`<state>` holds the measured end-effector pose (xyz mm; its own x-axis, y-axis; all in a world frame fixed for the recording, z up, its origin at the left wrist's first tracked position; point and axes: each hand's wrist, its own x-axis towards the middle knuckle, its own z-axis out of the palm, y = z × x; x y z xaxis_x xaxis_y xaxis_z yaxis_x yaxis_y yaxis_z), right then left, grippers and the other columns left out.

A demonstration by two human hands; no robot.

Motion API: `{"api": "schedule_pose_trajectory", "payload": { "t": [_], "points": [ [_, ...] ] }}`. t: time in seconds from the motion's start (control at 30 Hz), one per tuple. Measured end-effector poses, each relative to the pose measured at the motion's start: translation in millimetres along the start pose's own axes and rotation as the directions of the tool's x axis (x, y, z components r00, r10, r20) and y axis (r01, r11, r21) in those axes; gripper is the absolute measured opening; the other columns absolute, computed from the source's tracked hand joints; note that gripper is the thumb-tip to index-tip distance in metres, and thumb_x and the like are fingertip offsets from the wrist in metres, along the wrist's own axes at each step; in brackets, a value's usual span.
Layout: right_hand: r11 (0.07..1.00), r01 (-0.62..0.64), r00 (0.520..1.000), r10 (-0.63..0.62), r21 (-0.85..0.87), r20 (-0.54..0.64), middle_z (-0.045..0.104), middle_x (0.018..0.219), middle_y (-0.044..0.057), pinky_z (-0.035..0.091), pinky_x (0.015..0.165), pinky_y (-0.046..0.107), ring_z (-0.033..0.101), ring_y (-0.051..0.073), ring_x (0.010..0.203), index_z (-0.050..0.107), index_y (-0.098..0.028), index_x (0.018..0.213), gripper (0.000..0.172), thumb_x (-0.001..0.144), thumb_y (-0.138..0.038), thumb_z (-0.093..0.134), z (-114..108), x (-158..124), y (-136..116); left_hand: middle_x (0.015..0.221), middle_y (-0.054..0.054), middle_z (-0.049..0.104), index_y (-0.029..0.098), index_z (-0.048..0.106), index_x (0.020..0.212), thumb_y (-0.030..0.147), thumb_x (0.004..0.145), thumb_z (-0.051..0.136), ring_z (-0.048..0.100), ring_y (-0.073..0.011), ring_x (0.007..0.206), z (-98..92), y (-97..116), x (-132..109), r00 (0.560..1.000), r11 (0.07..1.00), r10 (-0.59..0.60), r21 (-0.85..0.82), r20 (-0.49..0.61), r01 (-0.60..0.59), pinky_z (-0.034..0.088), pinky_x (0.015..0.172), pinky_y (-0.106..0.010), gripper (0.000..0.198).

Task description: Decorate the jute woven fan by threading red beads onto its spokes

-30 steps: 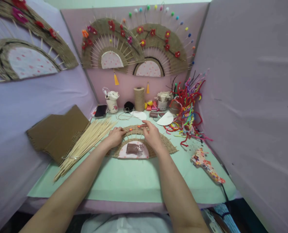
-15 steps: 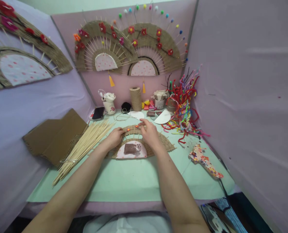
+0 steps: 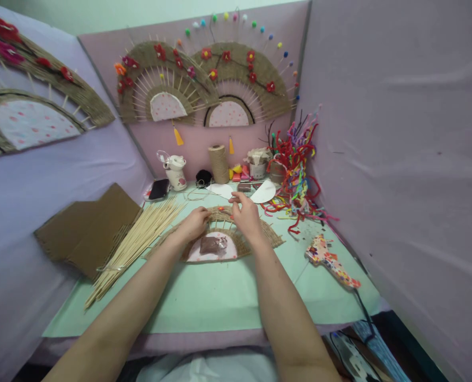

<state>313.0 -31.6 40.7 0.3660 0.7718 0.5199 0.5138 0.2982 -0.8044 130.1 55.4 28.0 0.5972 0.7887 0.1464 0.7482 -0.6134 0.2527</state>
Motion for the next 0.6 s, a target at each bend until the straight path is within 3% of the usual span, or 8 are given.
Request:
{"api": "schedule_pose_trajectory", "payload": {
  "t": [0.2, 0.27, 0.37, 0.43, 0.53, 0.6],
  "points": [
    [1.0, 0.001, 0.999, 0.0, 0.019, -0.036, 0.073, 0.096, 0.007, 0.048, 0.084, 0.036, 0.065, 0.021, 0.089, 0.061, -0.018, 0.112, 0.035, 0.082, -0.019, 0.044, 0, 2, 3, 0.103, -0.01, 0.058, 0.022, 0.065, 0.122, 0.01, 0.082, 0.043, 0.054, -0.0237, 0.104, 10.8, 12, 14, 1.0, 0.999, 0.016, 0.032, -0.01, -0.016, 0.043, 0.095, -0.036, 0.047],
    [1.0, 0.007, 0.999, -0.006, 0.025, -0.05, 0.073, 0.095, 0.007, 0.047, 0.086, 0.036, 0.065, 0.021, 0.091, 0.061, -0.018, 0.112, 0.034, 0.083, -0.018, 0.044, -1, 2, 3, 0.103, -0.009, 0.058, 0.024, 0.067, 0.12, 0.01, 0.081, 0.045, 0.054, -0.0231, 0.103, 10.3, 15, 21, 0.999, 0.999, 0.039, 0.015, 0.005, -0.039, 0.043, 0.095, -0.036, 0.047],
    [0.999, 0.007, 0.996, -0.003, 0.04, -0.084, 0.073, 0.096, 0.007, 0.046, 0.09, 0.036, 0.065, 0.021, 0.094, 0.061, -0.018, 0.11, 0.032, 0.083, -0.018, 0.044, -4, 3, 3, 0.103, -0.01, 0.06, 0.02, 0.07, 0.115, 0.009, 0.079, 0.046, 0.054, -0.023, 0.104, 0.6, 19, 28, 0.999, 0.999, 0.039, -0.009, -0.025, -0.04, 0.043, 0.097, -0.035, 0.044],
    [0.999, -0.001, 0.993, 0.005, 0.033, -0.12, 0.073, 0.098, 0.007, 0.045, 0.092, 0.037, 0.065, 0.022, 0.097, 0.062, -0.018, 0.109, 0.032, 0.083, -0.017, 0.043, -6, 3, 4, 0.105, -0.011, 0.061, 0.015, 0.068, 0.117, 0.009, 0.078, 0.045, 0.055, -0.0222, 0.104, -10.8, 19, 24, 0.994, 0.999, -0.006, -0.053, -0.112, 0.0, 0.043, 0.097, -0.035, 0.046],
    [1.0, -0.021, 0.988, 0.019, -0.012, -0.153, 0.073, 0.102, 0.008, 0.044, 0.094, 0.039, 0.063, 0.023, 0.102, 0.063, -0.019, 0.108, 0.032, 0.082, -0.016, 0.043, -8, 5, 6, 0.104, -0.007, 0.065, 0.016, 0.068, 0.11, 0.011, 0.079, 0.044, 0.059, -0.0179, 0.097, -25.4, 17, -2, 0.936, 0.963, -0.124, -0.267, -0.33, 0.034, 0.047, 0.093, -0.031, 0.039],
    [0.997, -0.039, 0.993, 0.032, -0.062, -0.113, 0.072, 0.107, 0.008, 0.043, 0.096, 0.041, 0.061, 0.024, 0.105, 0.061, -0.019, 0.112, 0.036, 0.082, -0.014, 0.041, -6, 5, 9, 0.102, -0.006, 0.066, 0.018, 0.068, 0.099, 0.013, 0.082, 0.041, 0.06, -0.0169, 0.099, -28.4, 16, -28, 0.831, 0.928, -0.226, -0.373, -0.509, 0.024, 0.048, 0.089, -0.029, 0.033]
  ]
}}
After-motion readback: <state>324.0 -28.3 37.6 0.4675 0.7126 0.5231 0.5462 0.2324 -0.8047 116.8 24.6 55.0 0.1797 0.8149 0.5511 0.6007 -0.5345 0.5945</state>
